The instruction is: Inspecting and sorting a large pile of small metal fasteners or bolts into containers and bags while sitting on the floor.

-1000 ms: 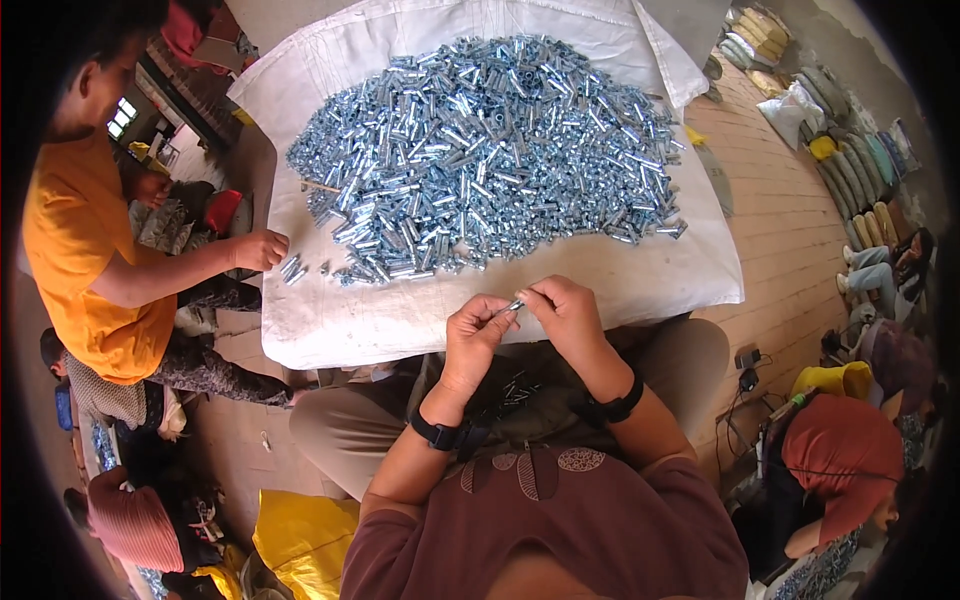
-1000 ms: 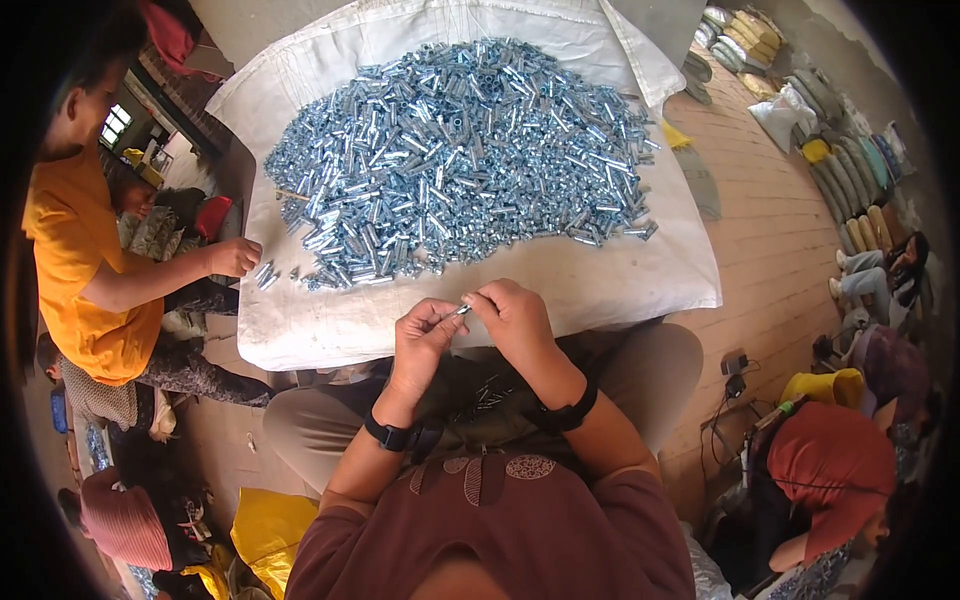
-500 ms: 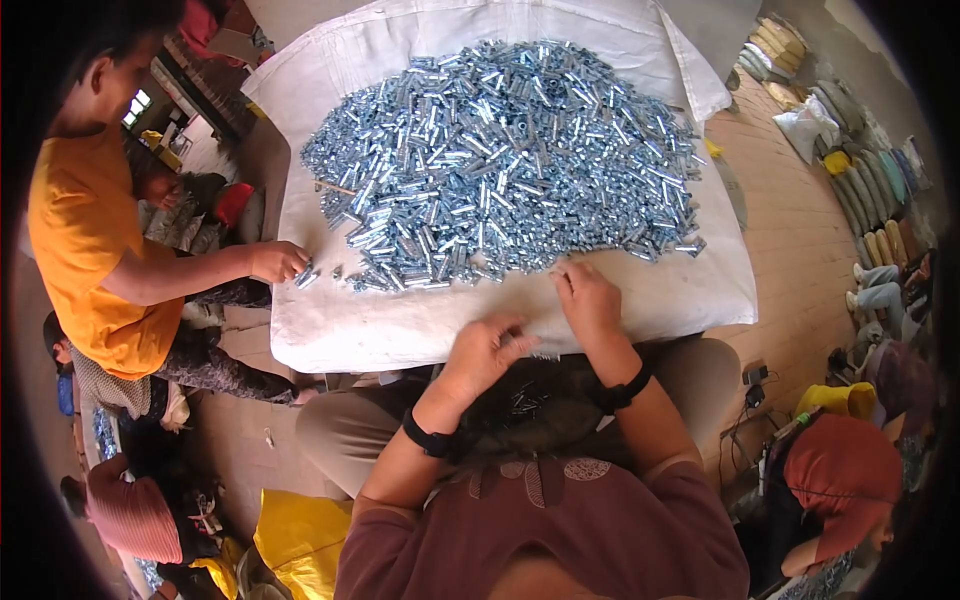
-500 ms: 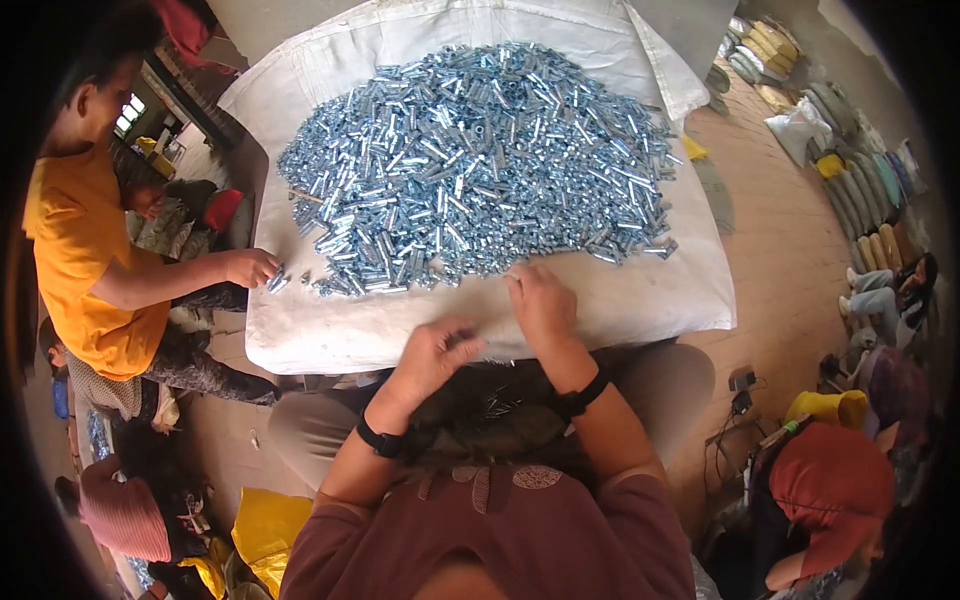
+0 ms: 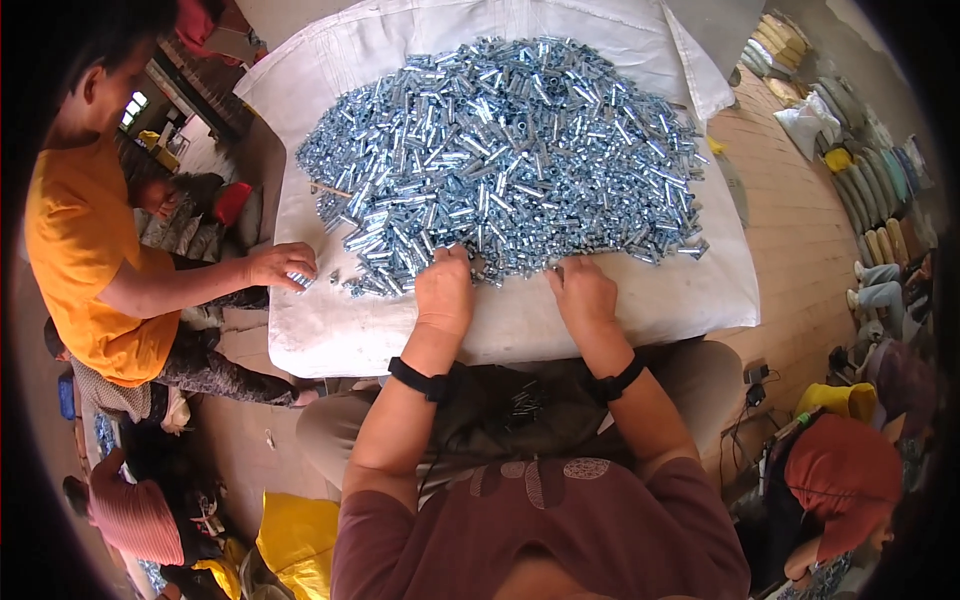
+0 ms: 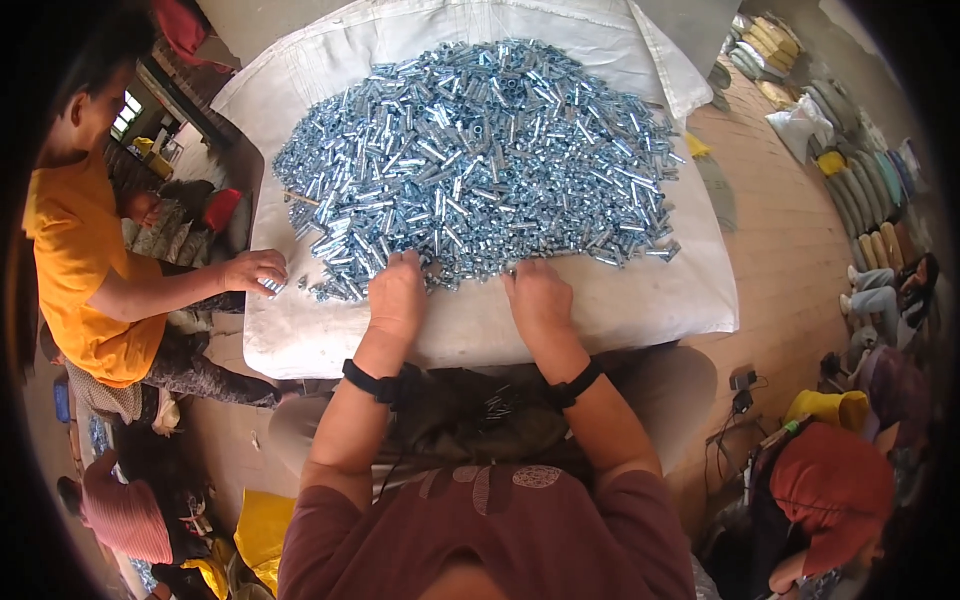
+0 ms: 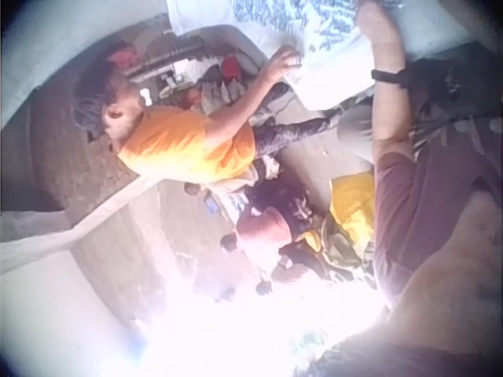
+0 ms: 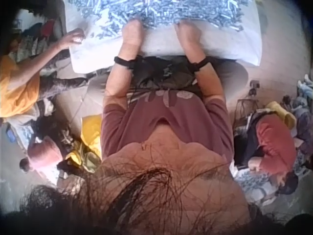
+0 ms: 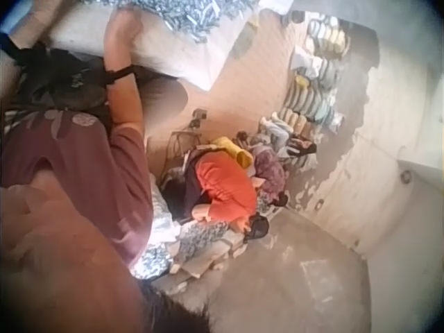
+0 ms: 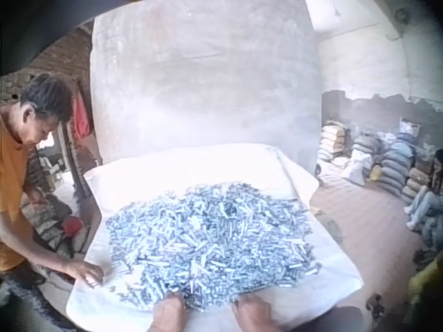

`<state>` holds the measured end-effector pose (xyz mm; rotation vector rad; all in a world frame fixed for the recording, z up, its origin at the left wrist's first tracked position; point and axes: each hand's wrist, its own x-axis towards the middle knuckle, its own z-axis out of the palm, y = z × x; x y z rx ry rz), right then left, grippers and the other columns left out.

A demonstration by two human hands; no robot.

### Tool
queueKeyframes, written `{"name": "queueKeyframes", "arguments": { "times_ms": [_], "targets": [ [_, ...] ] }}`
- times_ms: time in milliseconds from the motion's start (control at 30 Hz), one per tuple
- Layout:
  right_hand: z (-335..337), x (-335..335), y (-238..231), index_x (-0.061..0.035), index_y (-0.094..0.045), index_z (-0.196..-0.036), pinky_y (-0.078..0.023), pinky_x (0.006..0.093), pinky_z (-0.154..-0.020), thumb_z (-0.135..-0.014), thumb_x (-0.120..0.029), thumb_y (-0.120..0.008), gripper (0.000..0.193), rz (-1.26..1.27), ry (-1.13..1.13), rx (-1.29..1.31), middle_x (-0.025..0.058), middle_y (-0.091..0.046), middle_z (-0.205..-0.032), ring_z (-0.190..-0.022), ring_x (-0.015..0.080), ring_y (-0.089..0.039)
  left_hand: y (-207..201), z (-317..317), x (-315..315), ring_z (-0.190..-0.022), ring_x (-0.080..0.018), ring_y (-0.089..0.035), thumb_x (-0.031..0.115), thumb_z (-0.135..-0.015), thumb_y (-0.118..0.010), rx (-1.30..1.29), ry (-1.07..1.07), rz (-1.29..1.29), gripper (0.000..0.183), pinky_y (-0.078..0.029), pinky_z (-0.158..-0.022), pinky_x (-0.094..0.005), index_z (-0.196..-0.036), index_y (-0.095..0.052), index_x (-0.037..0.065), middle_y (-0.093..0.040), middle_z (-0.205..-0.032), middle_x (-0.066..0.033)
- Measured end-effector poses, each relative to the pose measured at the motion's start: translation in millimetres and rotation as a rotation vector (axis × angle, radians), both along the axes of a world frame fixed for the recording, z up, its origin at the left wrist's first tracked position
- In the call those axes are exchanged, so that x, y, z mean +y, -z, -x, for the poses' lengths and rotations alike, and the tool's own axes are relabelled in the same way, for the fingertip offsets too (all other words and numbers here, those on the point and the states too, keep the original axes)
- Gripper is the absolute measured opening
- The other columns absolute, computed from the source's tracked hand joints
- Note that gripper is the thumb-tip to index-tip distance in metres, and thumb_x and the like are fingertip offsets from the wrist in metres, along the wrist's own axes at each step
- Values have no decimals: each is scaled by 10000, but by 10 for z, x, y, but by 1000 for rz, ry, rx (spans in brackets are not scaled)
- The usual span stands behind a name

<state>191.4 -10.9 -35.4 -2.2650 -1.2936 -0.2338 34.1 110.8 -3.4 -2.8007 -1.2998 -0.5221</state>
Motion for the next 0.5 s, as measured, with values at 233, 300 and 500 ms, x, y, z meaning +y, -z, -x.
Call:
{"name": "queueKeyframes", "arguments": {
  "times_ms": [233, 300, 500],
  "targets": [
    [-11, 27, 19, -81, -646, -823, -486, 404, -600, -750, -219, -686, 162, -85, -106, 9, 92, -601, -780, -724, 283, -604, -61, -66, 67, -694, -296, -654, 77, -757, -600, 119, 67, 25, 83, -529, -609, -370, -823, -581, 30, -610, -844, -174],
    [-39, -4, -24, -68, -642, -823, -494, 384, -619, -756, -164, -670, 120, -68, -104, 142, 105, -618, -803, -706, 286, -609, -80, -56, 86, -697, -305, -649, 101, -743, -641, -1, 58, 86, 120, -517, -598, -379, -802, -580, 16, -619, -827, -190],
    [5, -119, -11, -37, -656, -894, -486, 243, -542, -823, -87, -632, 89, -359, -235, 916, 52, -639, -758, -637, 137, -607, 74, 160, -120, -504, -119, -522, 11, -766, -638, -937, 145, 904, 116, -397, -456, -249, -857, -566, 6, -638, -766, -110]
  ]
}}
